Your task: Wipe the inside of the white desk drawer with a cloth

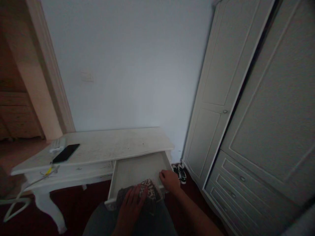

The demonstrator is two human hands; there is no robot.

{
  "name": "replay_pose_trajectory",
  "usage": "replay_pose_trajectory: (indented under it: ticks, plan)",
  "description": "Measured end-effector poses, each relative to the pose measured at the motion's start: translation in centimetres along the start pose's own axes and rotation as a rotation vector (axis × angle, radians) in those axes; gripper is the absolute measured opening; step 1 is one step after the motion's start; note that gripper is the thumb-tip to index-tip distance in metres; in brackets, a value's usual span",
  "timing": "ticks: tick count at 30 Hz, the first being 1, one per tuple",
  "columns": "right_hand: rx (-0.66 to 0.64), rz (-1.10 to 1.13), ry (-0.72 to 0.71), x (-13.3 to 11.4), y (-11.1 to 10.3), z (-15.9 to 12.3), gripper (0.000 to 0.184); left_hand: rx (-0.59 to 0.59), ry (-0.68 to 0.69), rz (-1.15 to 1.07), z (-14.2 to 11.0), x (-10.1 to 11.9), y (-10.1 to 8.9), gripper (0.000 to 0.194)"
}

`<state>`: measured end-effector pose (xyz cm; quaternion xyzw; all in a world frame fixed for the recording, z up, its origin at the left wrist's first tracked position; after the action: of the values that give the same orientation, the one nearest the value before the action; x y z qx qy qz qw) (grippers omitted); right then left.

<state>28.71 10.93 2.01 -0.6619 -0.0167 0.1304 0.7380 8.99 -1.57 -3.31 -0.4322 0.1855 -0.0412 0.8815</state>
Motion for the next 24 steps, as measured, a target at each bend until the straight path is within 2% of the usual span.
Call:
replay_pose_trajectory:
  ticks: [5, 8, 11, 14, 17, 19, 21, 24]
  plan:
    - [0.007, 0.017, 0.004, 0.0, 0.2, 0.1, 0.039, -0.040, -0.145, -0.015, -4.6, -7.3, -0.3, 0.074]
    - [0.003, 0.037, 0.008, 0.0, 0.3, 0.0, 0.041, -0.097, -0.168, -0.018, -5.3, -9.2, -0.9, 0.075]
    - [0.002, 0.050, 0.012, 0.0, 0.3, 0.1, 0.042, -0.146, -0.181, 0.042, -3.5, -7.7, -1.3, 0.073]
    - [0.000, 0.052, 0.009, 0.0, 0.3, 0.2, 0.041, -0.205, -0.149, 0.021, 0.0, -4.5, -1.4, 0.070]
    - [-0.009, 0.042, 0.003, 0.0, 0.4, 0.4, 0.040, -0.360, -0.059, -0.104, 3.8, -1.5, -1.2, 0.071]
    - [-0.015, 0.030, 0.002, 0.0, 0.5, 0.4, 0.040, -0.479, -0.021, -0.181, 5.6, -0.4, -1.1, 0.074]
    - [-0.016, 0.018, 0.002, 0.1, 0.5, 0.4, 0.041, -0.547, -0.003, -0.237, 6.4, -0.1, -1.0, 0.078]
    - [-0.008, 0.008, 0.000, 0.1, 0.4, 0.2, 0.041, -0.545, 0.019, -0.289, 5.2, -0.8, -0.5, 0.089]
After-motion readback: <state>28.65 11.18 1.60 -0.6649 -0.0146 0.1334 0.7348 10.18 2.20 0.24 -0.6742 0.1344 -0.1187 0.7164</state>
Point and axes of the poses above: each hand's wrist, its own z-axis towards the middle knuckle, its own y-axis out of the palm, x = y × z, the point moved 7 cm from there along z, towards the middle knuckle, and after that the axes turned 1 degree about z, right-handed, at the moved point
